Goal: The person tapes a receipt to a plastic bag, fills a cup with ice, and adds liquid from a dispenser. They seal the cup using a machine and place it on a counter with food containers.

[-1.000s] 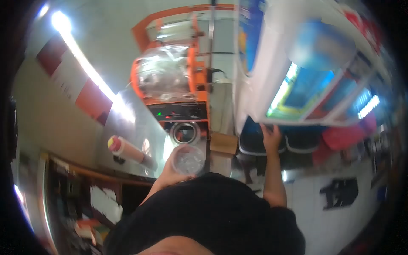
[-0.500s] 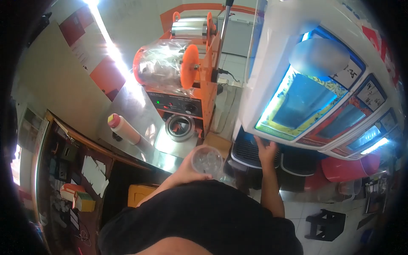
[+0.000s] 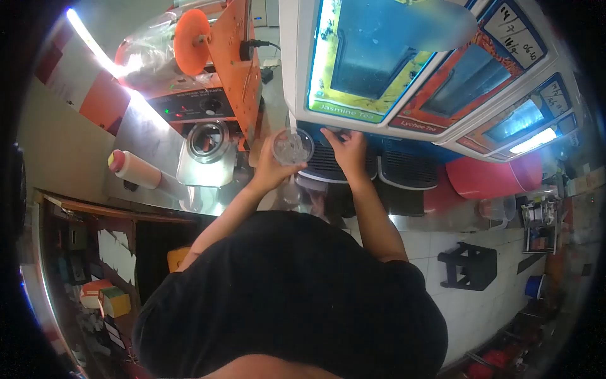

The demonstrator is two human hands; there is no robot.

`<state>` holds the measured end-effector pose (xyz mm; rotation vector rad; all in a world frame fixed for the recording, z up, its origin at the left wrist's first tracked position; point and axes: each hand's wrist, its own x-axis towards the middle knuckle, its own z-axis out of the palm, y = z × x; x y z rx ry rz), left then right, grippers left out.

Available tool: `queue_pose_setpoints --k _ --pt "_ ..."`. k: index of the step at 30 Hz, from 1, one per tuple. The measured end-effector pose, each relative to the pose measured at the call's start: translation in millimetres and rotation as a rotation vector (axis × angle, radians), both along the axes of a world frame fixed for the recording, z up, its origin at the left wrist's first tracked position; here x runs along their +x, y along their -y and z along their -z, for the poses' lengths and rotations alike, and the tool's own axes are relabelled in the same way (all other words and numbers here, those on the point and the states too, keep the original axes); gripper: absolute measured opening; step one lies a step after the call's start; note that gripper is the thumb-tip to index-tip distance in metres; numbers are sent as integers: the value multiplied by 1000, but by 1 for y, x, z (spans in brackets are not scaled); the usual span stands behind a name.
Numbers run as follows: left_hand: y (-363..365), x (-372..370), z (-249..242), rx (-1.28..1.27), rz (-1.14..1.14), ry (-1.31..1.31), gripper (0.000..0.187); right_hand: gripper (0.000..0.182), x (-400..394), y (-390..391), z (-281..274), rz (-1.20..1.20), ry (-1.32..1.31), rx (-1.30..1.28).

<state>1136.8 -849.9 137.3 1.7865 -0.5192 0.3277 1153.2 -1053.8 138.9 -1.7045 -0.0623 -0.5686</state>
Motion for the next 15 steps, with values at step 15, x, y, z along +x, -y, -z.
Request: queue_pose_setpoints --k 15 --pt "23 9 7 -1 -85 -46 87 52 -4 -2 -14 -36 15 -1"
